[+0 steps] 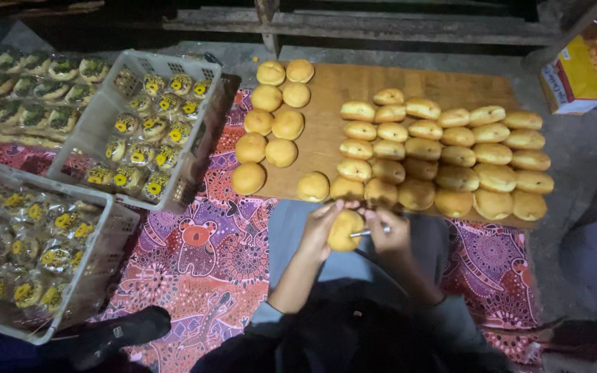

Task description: The person sits on the floor and uses a metal piping tip to make holes in small round buns, then fills them with a dark paste from a piping bag. The buns are arranged on a wooden board and handled one at a time.

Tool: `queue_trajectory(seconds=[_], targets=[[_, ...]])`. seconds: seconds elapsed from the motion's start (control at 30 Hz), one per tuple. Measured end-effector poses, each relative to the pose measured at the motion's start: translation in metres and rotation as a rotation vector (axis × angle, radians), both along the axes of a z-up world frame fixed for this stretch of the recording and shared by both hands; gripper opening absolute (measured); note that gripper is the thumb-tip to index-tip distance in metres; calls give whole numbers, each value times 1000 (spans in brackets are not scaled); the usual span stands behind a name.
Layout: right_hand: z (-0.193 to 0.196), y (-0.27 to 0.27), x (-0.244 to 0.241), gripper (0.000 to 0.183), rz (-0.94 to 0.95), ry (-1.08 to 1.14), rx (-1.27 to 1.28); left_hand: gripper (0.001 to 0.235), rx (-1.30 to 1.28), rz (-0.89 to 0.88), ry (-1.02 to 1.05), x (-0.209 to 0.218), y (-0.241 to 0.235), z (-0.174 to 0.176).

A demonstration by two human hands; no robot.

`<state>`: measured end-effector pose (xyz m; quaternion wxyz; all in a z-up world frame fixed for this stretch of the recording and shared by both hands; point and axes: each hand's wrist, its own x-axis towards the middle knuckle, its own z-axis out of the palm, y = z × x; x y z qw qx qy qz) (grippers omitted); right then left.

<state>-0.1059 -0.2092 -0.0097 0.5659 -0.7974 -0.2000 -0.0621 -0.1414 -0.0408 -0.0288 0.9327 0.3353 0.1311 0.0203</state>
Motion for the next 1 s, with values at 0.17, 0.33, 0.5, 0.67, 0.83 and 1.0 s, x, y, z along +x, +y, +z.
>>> queue_trajectory(seconds=[0.17, 0.33, 0.5, 0.67, 0.83, 1.0], targets=[[-12, 11, 24, 20, -84, -621, -58, 27, 15, 288, 151, 11, -37, -14], [-40, 19, 48, 29, -128, -892, -337, 27, -29, 305, 138, 19, -28, -26], [-63, 26, 41, 23, 162, 90, 101, 26, -106, 286, 141, 15, -17, -35], [-47, 30, 49, 35, -124, -698, -202, 28, -40, 417, 140, 12, -35, -20], [-14, 35, 45, 20, -51, -445, -111, 66, 849, 193, -63, -4, -12, 20], [25, -7, 37, 22, -91, 107, -256, 78, 1404, -65, -330, 5, 36, 28]])
